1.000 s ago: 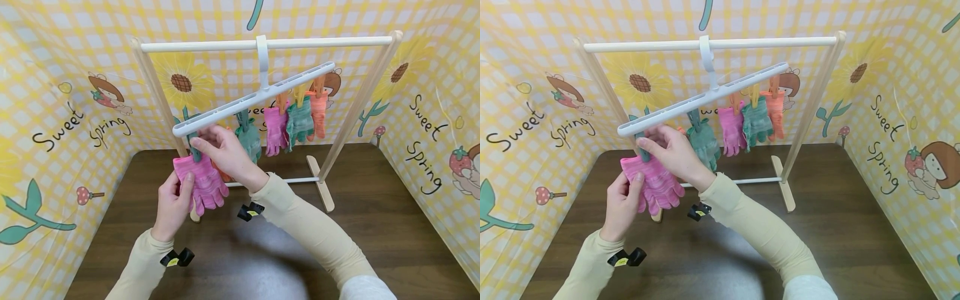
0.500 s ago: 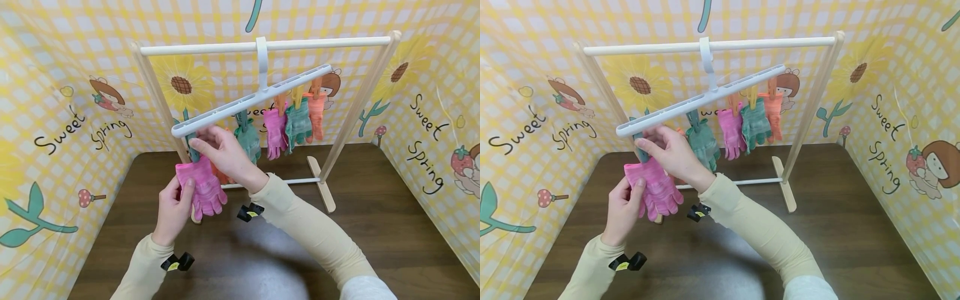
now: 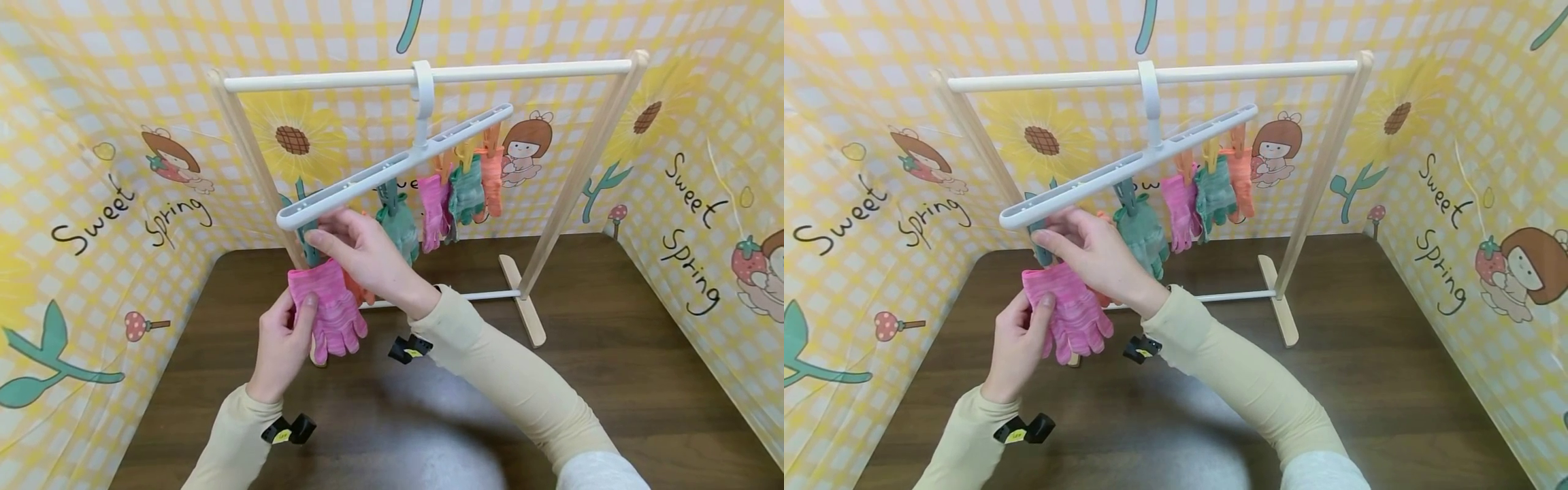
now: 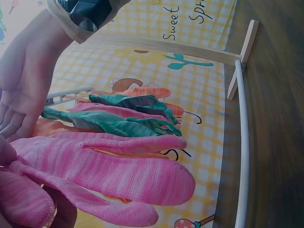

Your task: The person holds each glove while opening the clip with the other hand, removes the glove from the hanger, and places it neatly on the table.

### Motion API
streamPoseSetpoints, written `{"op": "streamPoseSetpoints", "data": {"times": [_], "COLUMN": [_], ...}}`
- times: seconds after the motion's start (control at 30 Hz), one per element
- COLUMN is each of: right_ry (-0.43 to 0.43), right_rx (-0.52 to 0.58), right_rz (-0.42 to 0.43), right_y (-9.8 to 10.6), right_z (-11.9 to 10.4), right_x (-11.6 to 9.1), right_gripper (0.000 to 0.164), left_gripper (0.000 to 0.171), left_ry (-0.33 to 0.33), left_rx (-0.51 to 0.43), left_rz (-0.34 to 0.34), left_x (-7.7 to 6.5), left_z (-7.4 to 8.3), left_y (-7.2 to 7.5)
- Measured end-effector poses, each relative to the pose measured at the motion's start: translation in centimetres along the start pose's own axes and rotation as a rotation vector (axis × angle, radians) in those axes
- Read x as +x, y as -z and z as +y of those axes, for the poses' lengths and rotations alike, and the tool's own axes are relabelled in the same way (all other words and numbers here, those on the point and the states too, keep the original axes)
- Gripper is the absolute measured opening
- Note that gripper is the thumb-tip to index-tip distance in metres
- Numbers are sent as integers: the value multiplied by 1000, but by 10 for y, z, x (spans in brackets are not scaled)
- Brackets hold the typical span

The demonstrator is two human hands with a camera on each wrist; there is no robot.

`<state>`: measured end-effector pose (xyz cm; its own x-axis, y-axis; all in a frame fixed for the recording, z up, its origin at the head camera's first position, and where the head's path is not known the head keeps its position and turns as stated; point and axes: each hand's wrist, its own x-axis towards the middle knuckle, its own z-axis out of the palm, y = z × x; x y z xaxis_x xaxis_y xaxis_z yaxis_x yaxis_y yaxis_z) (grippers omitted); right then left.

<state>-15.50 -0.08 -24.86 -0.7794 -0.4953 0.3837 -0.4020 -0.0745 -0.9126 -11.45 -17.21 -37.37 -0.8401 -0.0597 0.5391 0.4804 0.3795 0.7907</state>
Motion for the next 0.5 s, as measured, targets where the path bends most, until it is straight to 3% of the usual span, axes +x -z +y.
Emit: {"op": "streamPoseSetpoints", "data": {"times": [0.23,0.5], "right_ry": [19,27], "right_rx": [16,44], "right_rz": [-3,-13], "right_y": [0,1], "right_z": [10,32], "right_x": [2,6], "right_gripper": [34,34], "left_gripper": [13,12], "left_ry": [-5,4], "left_rx": [19,28], "left_rz": [-15,-22], "left_x": [1,2], "left_z": [28,30], "left_y": [1,1]}}
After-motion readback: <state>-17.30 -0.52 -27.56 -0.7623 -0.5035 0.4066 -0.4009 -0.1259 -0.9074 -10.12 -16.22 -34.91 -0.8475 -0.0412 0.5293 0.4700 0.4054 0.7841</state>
